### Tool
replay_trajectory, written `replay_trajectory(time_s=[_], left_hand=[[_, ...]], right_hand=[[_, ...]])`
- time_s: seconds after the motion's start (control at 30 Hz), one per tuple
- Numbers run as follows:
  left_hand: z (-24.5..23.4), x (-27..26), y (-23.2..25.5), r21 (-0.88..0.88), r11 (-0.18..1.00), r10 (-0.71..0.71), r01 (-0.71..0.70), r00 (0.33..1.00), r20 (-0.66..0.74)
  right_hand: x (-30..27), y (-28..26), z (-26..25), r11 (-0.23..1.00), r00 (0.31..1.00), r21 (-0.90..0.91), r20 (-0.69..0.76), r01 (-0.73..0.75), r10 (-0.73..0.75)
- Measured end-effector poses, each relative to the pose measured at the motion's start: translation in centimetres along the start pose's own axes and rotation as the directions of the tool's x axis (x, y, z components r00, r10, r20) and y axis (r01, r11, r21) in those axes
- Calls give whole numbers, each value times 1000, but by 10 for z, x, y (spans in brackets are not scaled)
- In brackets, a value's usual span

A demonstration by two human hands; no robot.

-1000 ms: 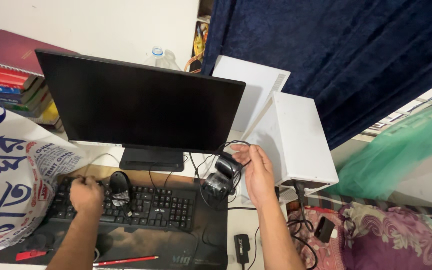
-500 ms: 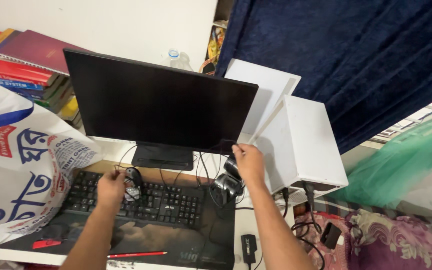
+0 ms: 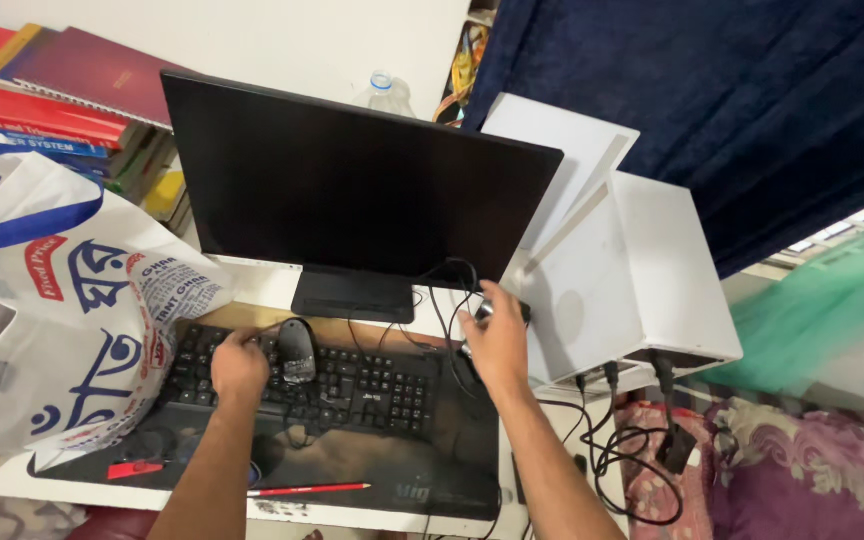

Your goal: The person takes a keyboard out of a bag, places it on a desk, and positions a monitor. They then plug USB and other cables into the back of a desktop tower, handle a mouse and its USB dongle, and arrange a pair of speakers on the desk.

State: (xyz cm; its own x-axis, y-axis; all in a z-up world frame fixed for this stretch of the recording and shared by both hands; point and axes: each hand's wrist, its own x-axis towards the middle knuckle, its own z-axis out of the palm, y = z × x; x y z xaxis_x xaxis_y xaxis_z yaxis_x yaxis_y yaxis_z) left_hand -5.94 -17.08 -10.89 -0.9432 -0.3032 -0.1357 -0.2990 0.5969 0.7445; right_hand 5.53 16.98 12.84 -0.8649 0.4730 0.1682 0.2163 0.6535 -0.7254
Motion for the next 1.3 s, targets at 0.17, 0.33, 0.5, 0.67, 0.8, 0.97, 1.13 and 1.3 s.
replay_trajectory(time_s=[0.17, 0.33, 0.5, 0.67, 0.8, 0.97, 1.13, 1.3], left_hand=[[18, 9, -11, 160, 984, 83, -83, 997, 3], [1, -16, 31, 221, 973, -73, 65, 997, 32], [-15, -21, 63, 292, 950, -143, 108, 985, 99], [-1, -17, 68, 247, 965, -144, 89, 966, 213], [5, -13, 64, 261, 964, -113, 43, 960, 257], [-10, -13, 65, 181, 983, -14, -43, 953, 303], [-48, -31, 97, -458, 878, 60, 137, 919, 389], [-81, -85, 173, -641, 690, 62, 335, 856, 514]], right_hand=[[-28, -12, 29, 993, 993, 108, 109, 37, -49], [-47, -30, 49, 988, 982, 155, 189, -28, -2], [-61, -43, 48, 984, 979, 165, 201, -69, 35], [-70, -43, 37, 972, 966, 148, 211, -180, 147], [-75, -40, 32, 976, 971, 125, 186, -176, 151], [-86, -37, 28, 976, 974, 144, 186, -160, 132], [-107, -36, 17, 944, 971, 267, 192, -191, 142], [-117, -37, -5, 854, 982, 489, 143, -178, 123]])
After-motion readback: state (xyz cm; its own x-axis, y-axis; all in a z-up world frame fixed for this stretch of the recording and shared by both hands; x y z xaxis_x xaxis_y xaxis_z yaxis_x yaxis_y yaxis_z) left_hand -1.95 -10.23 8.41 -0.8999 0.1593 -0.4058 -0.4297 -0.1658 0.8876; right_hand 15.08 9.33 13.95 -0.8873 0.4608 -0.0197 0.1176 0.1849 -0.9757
